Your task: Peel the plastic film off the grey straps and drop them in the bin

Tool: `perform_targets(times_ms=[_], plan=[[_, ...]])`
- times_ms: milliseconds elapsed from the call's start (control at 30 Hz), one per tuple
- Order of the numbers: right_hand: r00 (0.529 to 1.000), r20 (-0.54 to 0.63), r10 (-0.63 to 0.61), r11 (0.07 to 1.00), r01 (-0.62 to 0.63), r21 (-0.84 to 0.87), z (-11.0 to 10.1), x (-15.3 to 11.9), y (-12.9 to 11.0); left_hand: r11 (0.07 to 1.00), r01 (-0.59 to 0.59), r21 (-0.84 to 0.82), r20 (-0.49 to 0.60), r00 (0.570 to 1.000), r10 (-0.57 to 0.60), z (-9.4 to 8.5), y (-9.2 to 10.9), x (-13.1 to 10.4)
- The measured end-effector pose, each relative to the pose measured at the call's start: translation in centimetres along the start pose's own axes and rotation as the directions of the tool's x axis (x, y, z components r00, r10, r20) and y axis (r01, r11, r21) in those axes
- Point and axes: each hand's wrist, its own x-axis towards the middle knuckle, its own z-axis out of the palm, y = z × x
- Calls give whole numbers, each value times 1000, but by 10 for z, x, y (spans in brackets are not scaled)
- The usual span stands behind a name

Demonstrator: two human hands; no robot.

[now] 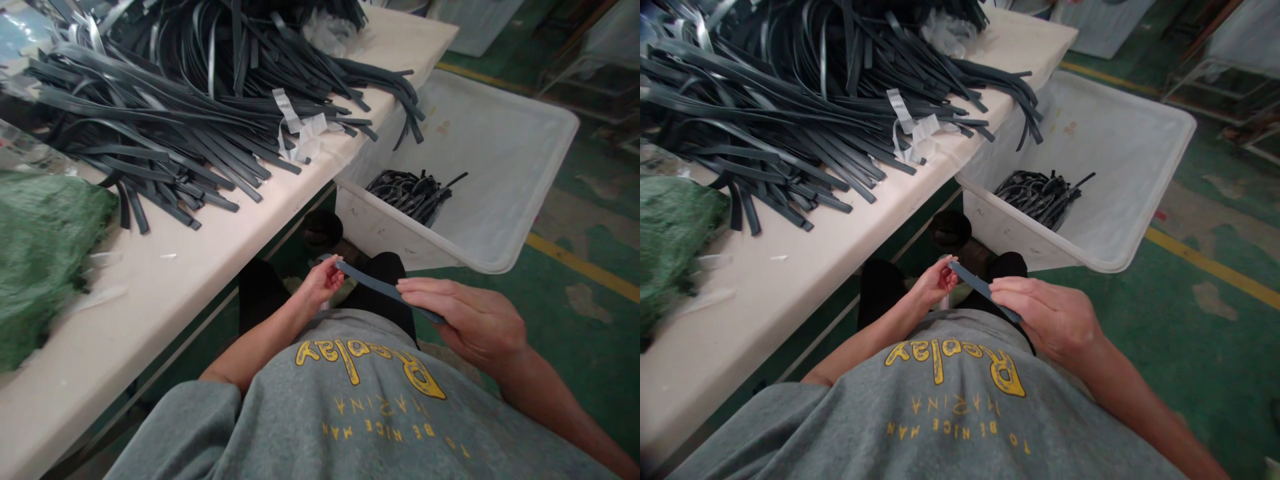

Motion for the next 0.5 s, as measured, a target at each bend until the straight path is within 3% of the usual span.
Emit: perform_targets(times_ms=[267,433,500], plan=[[998,-48,-43,999,43,0,48,5,13,997,72,14,56,996,-72,0,-4,-4],[999,8,39,997,-40,66,97,6,36,993,114,22,115,987,-116,2,-12,-10],[997,5,80,992,-80,100,108,6,42,993,116,20,138,983,-118,4,-16,-14]])
